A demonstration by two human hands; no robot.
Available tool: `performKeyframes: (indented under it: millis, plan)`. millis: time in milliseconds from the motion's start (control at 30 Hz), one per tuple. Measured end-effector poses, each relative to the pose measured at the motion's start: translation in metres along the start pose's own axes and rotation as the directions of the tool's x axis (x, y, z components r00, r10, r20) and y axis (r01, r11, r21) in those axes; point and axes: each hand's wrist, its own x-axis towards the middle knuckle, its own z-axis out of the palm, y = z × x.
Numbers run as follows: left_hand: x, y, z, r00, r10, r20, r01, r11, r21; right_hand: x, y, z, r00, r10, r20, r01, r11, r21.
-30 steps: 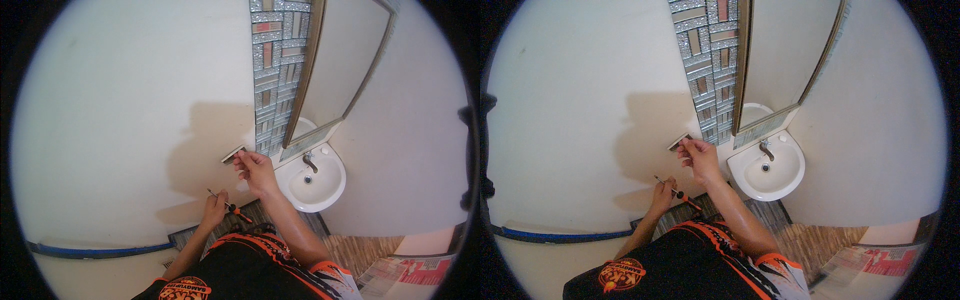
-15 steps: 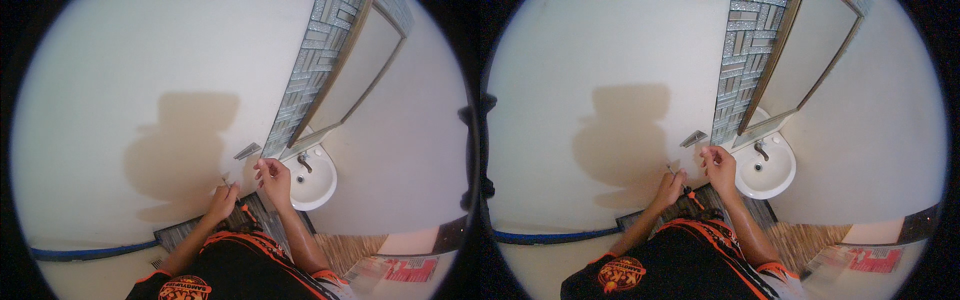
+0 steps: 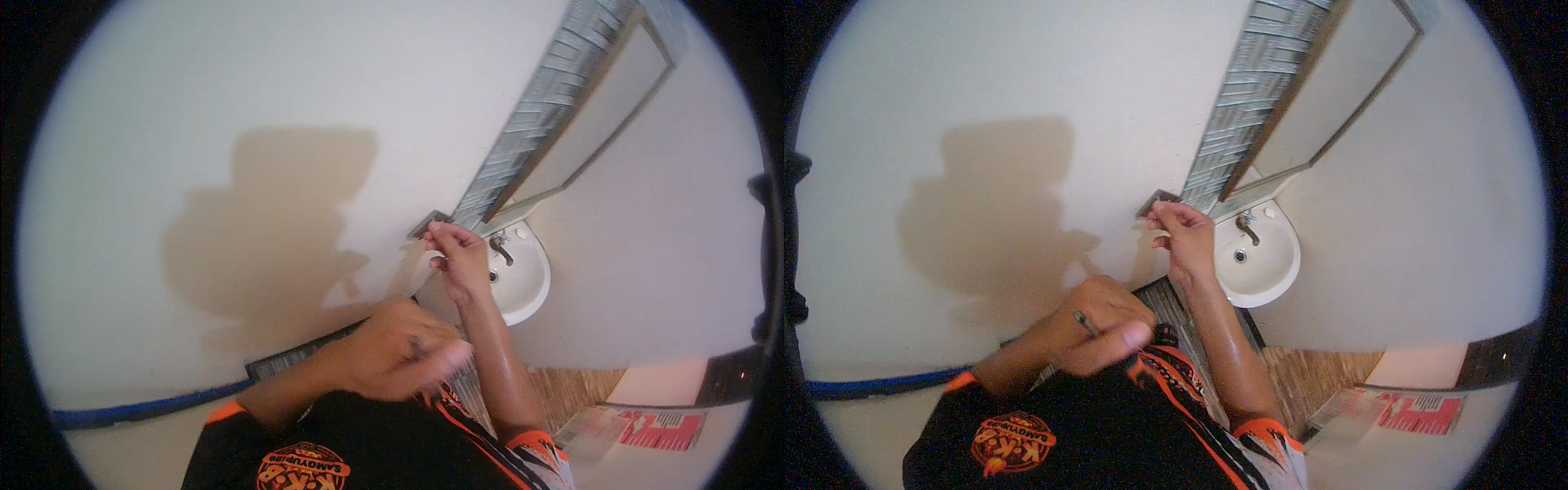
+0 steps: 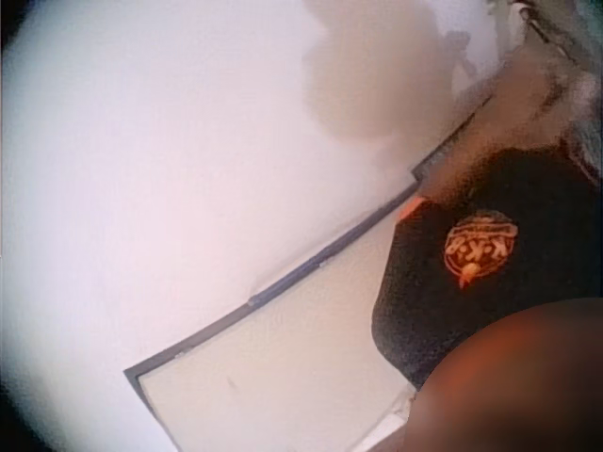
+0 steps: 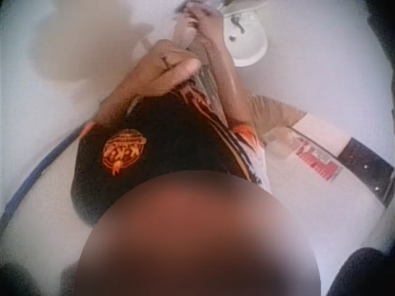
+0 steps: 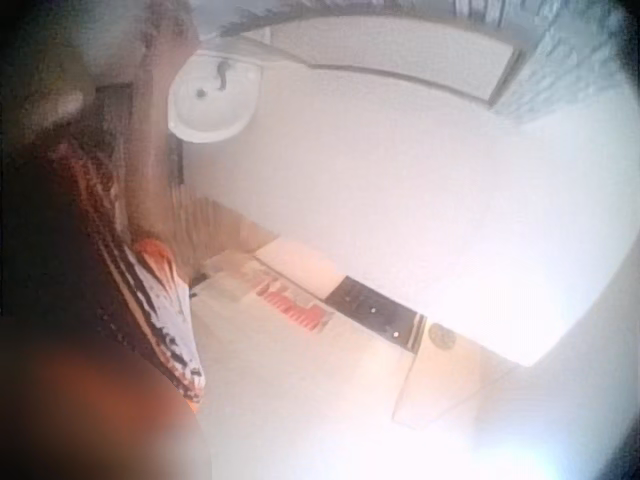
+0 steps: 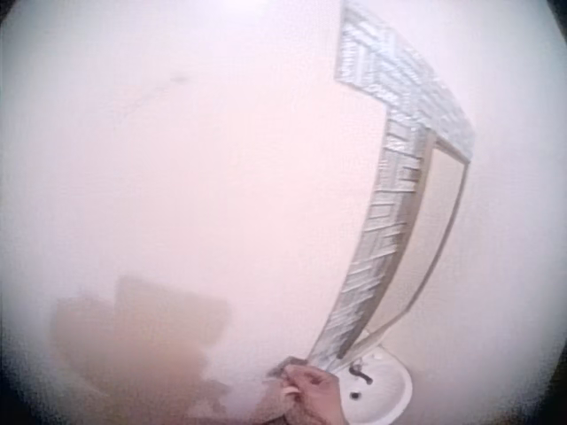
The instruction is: The person removes a small metal cover from a wall-mounted fixture, then uses a screwdriver to fasten a metal wall plate to the wall beside a sink. The person repeatedly tightens screws and adjusts the plate's position.
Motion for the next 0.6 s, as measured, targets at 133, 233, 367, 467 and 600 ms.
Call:
performKeyframes:
  millis: [133,233,367,467,600]
  plan:
    - [0.022,0.076,-0.006,0.977,0.163,0.137,-0.14,0.976,-0.164,-0.005,-0.003,0.008,0.999,0.044,0.014,-0.044,0.999,0.005]
    - [0.031,0.11,-0.006,0.951,0.236,0.199,-0.199,0.961,-0.191,-0.008,-0.001,0.011,0.999,-0.035,-0.037,0.032,0.997,-0.075]
    - [0.027,0.127,-0.014,0.937,0.235,0.258,-0.175,0.956,-0.234,-0.006,0.001,0.007,0.996,0.052,-0.076,-0.055,0.998,-0.031]
    - [0.026,0.124,-0.017,0.93,0.244,0.275,-0.169,0.948,-0.271,0.0,-0.001,0.003,0.986,0.163,0.044,-0.167,0.975,0.147]
    - [0.013,0.112,-0.021,0.929,0.263,0.26,-0.169,0.928,-0.332,0.003,-0.001,0.005,0.989,0.111,0.096,-0.121,0.986,0.11]
